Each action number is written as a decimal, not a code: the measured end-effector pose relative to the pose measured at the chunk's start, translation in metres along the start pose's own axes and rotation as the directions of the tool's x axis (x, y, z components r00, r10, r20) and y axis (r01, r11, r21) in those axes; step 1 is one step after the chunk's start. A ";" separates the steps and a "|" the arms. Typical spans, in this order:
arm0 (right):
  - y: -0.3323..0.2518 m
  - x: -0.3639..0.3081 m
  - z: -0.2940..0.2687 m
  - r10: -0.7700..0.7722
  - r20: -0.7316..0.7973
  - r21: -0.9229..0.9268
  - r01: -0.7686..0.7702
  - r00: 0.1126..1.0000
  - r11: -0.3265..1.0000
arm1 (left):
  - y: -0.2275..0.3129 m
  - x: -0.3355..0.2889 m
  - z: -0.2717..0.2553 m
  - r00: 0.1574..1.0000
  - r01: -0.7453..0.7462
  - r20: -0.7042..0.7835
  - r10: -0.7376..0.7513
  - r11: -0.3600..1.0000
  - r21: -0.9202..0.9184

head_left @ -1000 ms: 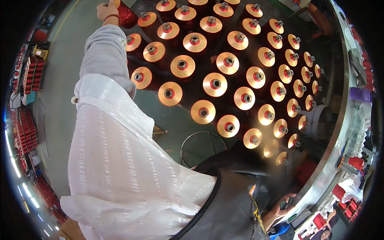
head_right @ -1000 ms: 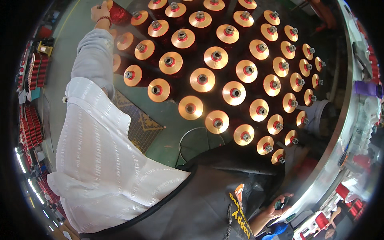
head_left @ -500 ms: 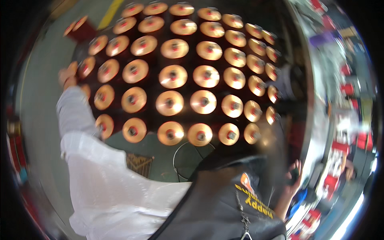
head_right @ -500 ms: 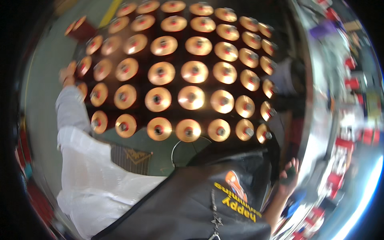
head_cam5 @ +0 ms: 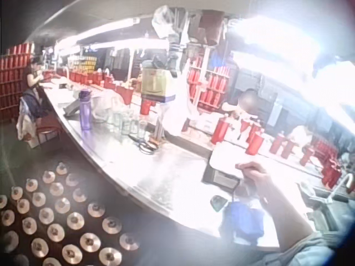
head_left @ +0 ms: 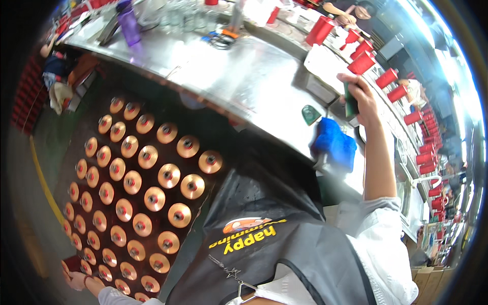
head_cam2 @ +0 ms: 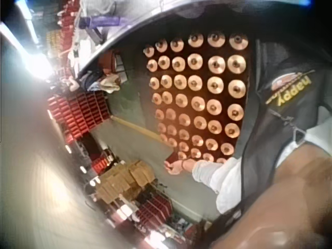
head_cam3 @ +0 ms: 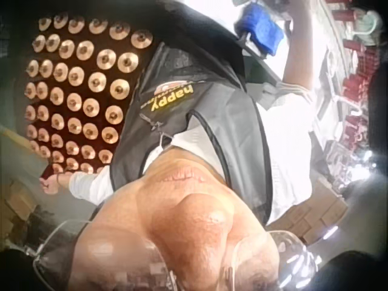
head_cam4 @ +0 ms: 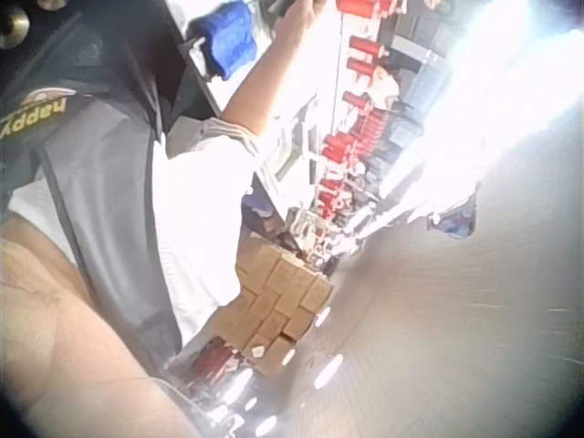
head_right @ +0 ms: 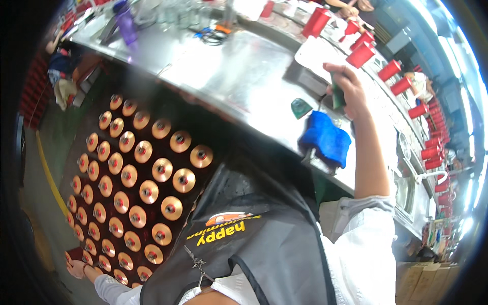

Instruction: The person applies circular labels to the necks of red cylindrical containers. They peel each label from a sheet, place it on the container neck, and smooth it with a green tool. The person repeats this process for multiple containers.

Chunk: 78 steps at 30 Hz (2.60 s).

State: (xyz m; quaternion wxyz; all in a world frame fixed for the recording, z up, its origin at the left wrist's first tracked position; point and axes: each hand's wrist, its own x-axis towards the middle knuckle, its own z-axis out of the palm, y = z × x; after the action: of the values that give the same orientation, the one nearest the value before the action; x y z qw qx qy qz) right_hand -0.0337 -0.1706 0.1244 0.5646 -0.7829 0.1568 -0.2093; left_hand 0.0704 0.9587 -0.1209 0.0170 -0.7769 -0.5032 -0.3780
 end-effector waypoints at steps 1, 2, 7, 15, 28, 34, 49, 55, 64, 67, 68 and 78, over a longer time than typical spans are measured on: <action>0.010 0.027 -0.036 -0.052 -0.088 -0.102 0.043 0.995 0.994 | 0.040 -0.018 -0.007 0.998 -0.056 0.007 0.057 0.994 -0.097; 0.015 0.054 -0.059 -0.038 -0.183 -0.115 0.017 0.982 0.993 | 0.077 -0.024 -0.026 0.993 -0.113 -0.003 0.114 0.977 -0.180; 0.060 0.222 -0.167 0.015 -0.468 -0.362 -0.207 0.884 0.909 | 0.331 -0.230 -0.234 0.856 0.064 0.287 0.429 0.463 -0.884; 0.114 0.395 -0.220 -0.268 -0.446 -0.820 -0.271 0.854 0.503 | 0.512 -0.563 -0.458 -0.328 0.082 -0.234 0.915 -0.219 -0.972; 0.048 0.238 -0.223 -0.566 -0.399 -0.715 0.142 0.722 0.685 | 0.593 -0.668 -0.428 -0.375 -0.368 -0.339 0.863 -0.474 -0.800; -0.076 0.110 -0.158 -0.491 -0.171 -0.521 0.344 0.854 0.781 | 0.602 -0.648 -0.466 -0.168 0.256 -0.393 0.904 -0.345 -0.903; -0.013 -0.012 -0.010 -0.523 0.110 -0.383 0.521 0.846 0.763 | 0.510 -0.676 -0.472 -0.051 0.703 -0.284 0.958 -0.167 -0.692; 0.069 -0.083 -0.204 -0.076 -0.121 -0.826 -0.058 0.990 0.560 | 0.501 -0.676 -0.439 -0.103 0.635 -0.385 0.917 -0.237 -0.735; 0.134 -0.149 -0.220 0.198 -0.161 -0.854 -0.237 0.967 0.463 | 0.516 -0.685 -0.465 -0.008 0.716 -0.371 0.929 -0.253 -0.650; 0.136 -0.139 -0.218 0.159 -0.077 -0.865 -0.145 0.984 0.480 | 0.519 -0.684 -0.475 0.007 0.711 -0.406 0.914 -0.290 -0.641; 0.135 -0.136 -0.218 0.163 -0.058 -0.860 -0.132 0.985 0.492 | 0.518 -0.683 -0.479 0.007 0.716 -0.408 0.913 -0.289 -0.635; 0.140 -0.114 -0.261 0.389 0.117 -0.726 -0.189 0.914 0.661 | 0.503 -0.673 -0.461 -0.038 0.692 -0.319 0.947 -0.205 -0.692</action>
State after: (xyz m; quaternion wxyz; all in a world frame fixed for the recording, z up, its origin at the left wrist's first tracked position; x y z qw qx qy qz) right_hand -0.2649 -0.3731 0.0465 0.2665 -0.9225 0.2715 0.0648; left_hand 0.0672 0.0058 -0.0206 -0.6806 -0.5641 0.4611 0.0778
